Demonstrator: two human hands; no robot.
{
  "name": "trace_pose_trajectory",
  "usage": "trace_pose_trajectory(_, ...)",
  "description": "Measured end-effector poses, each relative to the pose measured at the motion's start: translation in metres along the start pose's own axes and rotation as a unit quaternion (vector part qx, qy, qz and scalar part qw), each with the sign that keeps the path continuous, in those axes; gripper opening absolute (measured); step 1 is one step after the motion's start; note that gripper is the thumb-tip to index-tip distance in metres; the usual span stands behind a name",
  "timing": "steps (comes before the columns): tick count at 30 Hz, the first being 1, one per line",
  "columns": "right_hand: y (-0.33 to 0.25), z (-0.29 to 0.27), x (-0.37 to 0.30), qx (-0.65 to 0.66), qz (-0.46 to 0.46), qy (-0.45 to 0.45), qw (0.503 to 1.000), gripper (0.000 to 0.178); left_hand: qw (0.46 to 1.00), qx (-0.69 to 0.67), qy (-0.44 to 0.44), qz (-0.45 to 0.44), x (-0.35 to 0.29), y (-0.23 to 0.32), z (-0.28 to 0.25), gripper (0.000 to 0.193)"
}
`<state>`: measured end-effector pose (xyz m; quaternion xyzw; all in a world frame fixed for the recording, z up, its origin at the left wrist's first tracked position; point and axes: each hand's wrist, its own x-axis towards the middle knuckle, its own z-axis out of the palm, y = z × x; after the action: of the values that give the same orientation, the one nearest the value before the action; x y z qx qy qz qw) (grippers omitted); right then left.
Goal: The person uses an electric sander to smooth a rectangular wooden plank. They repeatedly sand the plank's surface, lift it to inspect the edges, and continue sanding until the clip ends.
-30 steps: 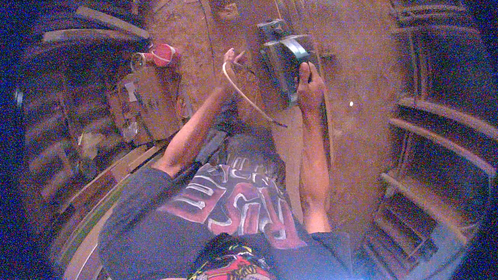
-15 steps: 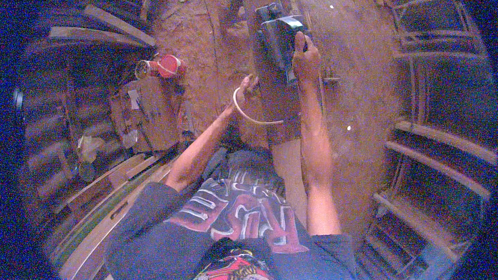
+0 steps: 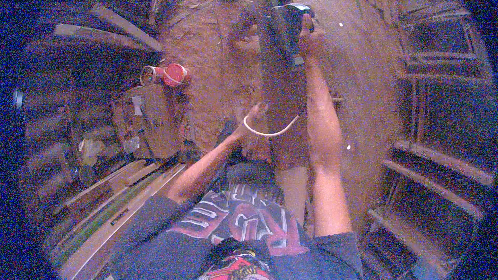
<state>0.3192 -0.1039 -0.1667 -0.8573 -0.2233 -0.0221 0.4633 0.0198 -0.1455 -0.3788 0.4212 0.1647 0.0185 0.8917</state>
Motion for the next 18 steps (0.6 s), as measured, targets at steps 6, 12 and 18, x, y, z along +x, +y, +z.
trace_pose_trajectory(6,0.001,0.007,0.034,-0.087,0.017,0.042,0.995,0.075,0.997,0.053,0.047,-0.003,-0.020,-0.004,0.018,0.066)
trace_pose_trajectory(12,-0.034,0.005,0.071,-0.096,-0.009,0.012,0.995,0.071,0.993,0.101,-0.005,0.060,-0.031,-0.025,0.025,0.069)
trace_pose_trajectory(18,-0.041,-0.040,0.041,-0.043,-0.002,-0.083,0.996,0.068,0.997,-0.014,0.018,-0.072,-0.048,-0.014,0.040,0.066)
